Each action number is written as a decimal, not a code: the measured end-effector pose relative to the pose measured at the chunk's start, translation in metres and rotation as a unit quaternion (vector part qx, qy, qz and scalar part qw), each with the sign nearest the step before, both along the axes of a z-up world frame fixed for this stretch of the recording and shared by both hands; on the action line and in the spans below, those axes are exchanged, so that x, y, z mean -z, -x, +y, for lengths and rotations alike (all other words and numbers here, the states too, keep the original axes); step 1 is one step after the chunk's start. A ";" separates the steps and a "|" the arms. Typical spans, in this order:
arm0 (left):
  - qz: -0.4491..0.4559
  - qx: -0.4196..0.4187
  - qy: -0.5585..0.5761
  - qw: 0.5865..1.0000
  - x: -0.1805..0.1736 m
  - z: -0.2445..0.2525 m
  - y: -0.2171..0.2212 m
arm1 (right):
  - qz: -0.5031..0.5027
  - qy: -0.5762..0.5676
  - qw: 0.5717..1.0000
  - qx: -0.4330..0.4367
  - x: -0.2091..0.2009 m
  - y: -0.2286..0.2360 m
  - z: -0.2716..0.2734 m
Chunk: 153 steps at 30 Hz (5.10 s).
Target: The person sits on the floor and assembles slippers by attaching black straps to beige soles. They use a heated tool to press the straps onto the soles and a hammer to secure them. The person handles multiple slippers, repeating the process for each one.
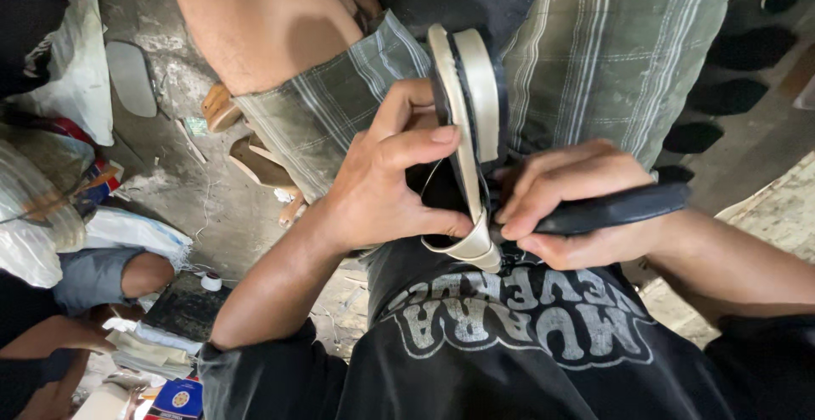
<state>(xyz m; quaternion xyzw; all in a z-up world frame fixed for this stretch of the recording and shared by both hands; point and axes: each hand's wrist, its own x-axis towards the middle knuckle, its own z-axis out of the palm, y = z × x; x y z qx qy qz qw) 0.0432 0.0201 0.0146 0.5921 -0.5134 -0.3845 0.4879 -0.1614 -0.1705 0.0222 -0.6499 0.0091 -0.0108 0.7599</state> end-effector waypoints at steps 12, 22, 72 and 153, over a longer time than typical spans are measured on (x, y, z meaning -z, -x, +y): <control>-0.035 -0.068 0.040 0.996 0.017 0.012 -0.022 | -0.002 -0.010 0.997 0.073 0.017 -0.022 0.011; 0.034 -0.043 -0.007 0.999 0.022 0.000 -0.020 | 0.054 0.166 0.978 -0.118 -0.018 -0.061 -0.027; 0.058 -0.109 0.038 0.992 -0.042 -0.032 -0.012 | -0.126 0.176 0.967 0.136 -0.050 -0.051 -0.030; -0.291 -0.073 0.115 0.947 -0.151 -0.094 -0.017 | 0.042 0.484 0.858 0.166 -0.027 0.044 -0.049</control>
